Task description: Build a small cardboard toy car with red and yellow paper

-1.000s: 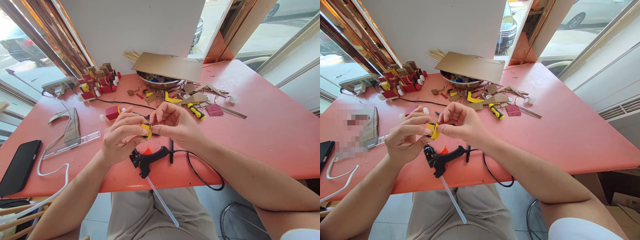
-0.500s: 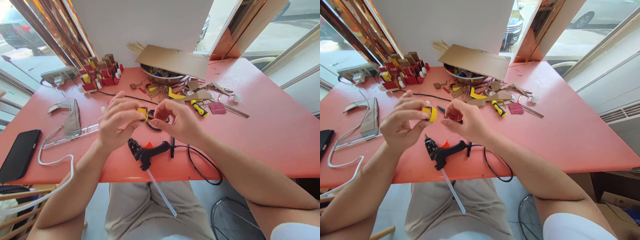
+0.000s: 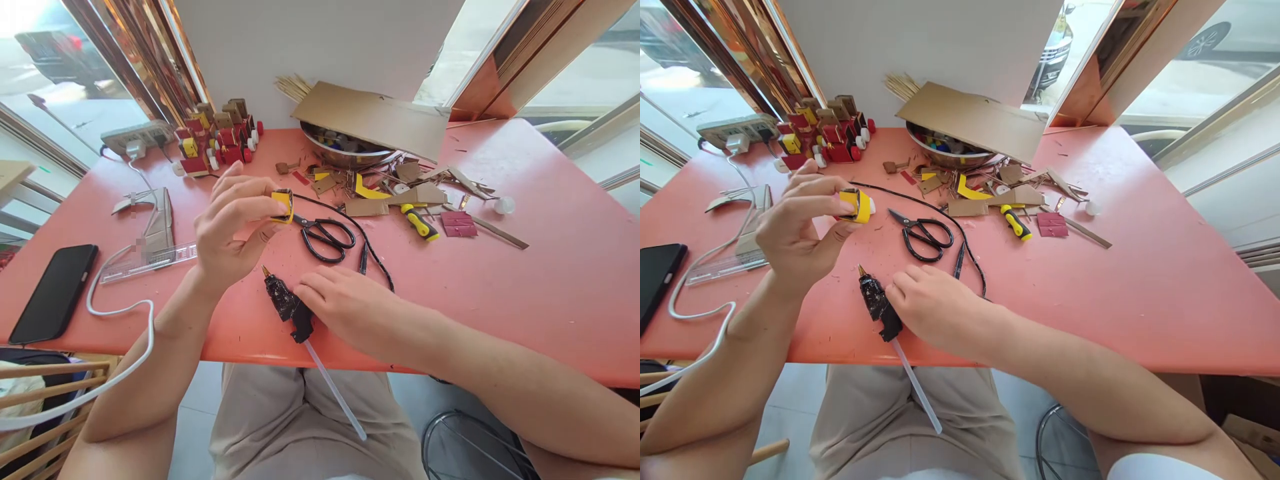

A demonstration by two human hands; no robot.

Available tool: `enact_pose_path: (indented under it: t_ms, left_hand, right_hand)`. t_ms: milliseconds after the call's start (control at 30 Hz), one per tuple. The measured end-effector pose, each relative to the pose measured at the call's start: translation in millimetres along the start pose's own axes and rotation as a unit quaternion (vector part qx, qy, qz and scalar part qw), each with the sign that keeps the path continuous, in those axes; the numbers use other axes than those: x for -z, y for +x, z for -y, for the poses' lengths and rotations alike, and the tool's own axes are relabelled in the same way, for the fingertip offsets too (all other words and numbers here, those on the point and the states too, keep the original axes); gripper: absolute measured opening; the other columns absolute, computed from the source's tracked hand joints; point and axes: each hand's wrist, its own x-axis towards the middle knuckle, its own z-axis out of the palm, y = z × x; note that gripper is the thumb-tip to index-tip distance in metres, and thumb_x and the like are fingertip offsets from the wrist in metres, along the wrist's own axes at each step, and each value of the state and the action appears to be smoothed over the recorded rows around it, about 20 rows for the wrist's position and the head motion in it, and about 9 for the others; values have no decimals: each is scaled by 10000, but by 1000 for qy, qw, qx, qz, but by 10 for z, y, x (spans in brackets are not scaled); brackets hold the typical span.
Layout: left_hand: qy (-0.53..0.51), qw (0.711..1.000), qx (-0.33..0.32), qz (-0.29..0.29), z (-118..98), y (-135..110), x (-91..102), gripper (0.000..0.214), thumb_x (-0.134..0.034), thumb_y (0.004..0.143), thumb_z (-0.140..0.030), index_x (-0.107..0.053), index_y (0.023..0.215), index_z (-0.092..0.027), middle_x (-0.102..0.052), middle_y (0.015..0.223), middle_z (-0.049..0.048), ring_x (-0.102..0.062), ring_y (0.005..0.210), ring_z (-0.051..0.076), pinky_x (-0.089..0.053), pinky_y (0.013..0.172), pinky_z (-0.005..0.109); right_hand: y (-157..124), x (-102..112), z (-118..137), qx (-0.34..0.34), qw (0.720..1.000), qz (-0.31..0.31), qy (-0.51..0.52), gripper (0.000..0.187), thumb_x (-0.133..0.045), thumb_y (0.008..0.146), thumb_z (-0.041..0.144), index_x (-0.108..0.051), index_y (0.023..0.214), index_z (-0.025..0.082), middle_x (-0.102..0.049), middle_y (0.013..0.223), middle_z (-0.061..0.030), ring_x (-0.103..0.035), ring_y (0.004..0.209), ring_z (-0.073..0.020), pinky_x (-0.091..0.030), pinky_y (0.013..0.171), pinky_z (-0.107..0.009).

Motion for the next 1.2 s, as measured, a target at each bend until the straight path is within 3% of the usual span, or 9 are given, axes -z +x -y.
enact_pose_path:
  t_ms: [100, 200, 267, 333, 400, 533, 700, 867, 1200]
  left_hand:
    - [1, 1000, 15, 13, 2, -11, 21, 101, -705, 1027, -421, -717, 1050, -323, -829, 1023, -3, -783, 951, 200, -572, 1167, 560]
    - [4, 1000, 10, -4, 22, -20, 35, 73, -724, 1015, -382, -713, 1063, -329, -825, 1046, -10, -781, 955, 193, -548, 1189, 555]
    - [-2, 1000, 4, -18, 33, -21, 35, 69, -731, 1011, -355, -712, 1071, -327, -822, 1062, -16, -778, 956, 183, -532, 1205, 543]
    - [-6, 1000, -4, -25, 28, -20, 23, 64, -729, 1012, -325, -716, 1075, -325, -823, 1070, -15, -775, 958, 177, -530, 1204, 525]
    - [-1, 999, -18, -28, 0, -17, -5, 55, -712, 1022, -295, -718, 1070, -319, -824, 1072, -11, -772, 966, 173, -541, 1193, 502]
    - [22, 998, -52, -24, -103, -6, -72, 122, -659, 1035, -199, -706, 1033, -311, -824, 1054, -17, -764, 960, 153, -567, 1166, 460]
    - [53, 995, -88, 0, -180, 19, -57, 170, -657, 1014, -141, -691, 1010, -307, -825, 1024, -10, -769, 927, 150, -622, 1082, 433]
    - [65, 994, -85, 23, -176, 13, -9, 230, -671, 985, -111, -702, 1041, -332, -829, 1073, -24, -775, 951, 157, -592, 1149, 475]
    - [76, 993, -79, 52, -165, 41, 50, 247, -692, 979, -129, -697, 1073, -357, -837, 1075, -22, -786, 938, 177, -616, 1111, 477]
  right_hand:
    - [25, 73, 5, -5, 999, 16, -50, 337, -454, 960, -55, -718, 1069, 123, -727, 926, -103, -711, 892, -239, -560, 786, -347]
    - [-98, 199, -195, -42, 999, -4, 2, 277, -580, 875, -38, -702, 1039, 149, -722, 936, -86, -681, 766, -215, -515, 698, -328]
    - [-259, 324, -409, -96, 988, -72, 92, 214, -664, 856, 53, -689, 1024, 182, -723, 924, -65, -651, 686, -190, -478, 629, -307]
    - [-433, 467, -614, -130, 968, -149, 157, 175, -633, 924, 143, -697, 1065, 225, -740, 910, -58, -682, 762, -211, -509, 691, -321]
    - [-560, 592, -748, -151, 933, -236, 226, 97, -671, 985, 333, -695, 972, 240, -733, 842, -58, -666, 722, -204, -504, 647, -332]
    - [-570, 683, -748, -106, 853, -242, 450, 549, -633, 951, 790, -687, 865, 250, -647, 633, -13, -681, 567, -188, -533, 548, -344]
    - [-415, 569, -535, -127, 817, -248, 505, 669, -668, 856, 870, -688, 838, 201, -763, 743, -82, -765, 577, -210, -566, 483, -303]
    - [-364, 532, -396, -170, 822, -305, 450, 728, -659, 819, 914, -642, 649, 207, -643, 469, -15, -612, 366, -154, -445, 346, -257]
    - [-352, 539, -407, -165, 850, -327, 378, 720, -610, 878, 896, -549, 601, 235, -612, 442, -18, -559, 393, -134, -425, 377, -258]
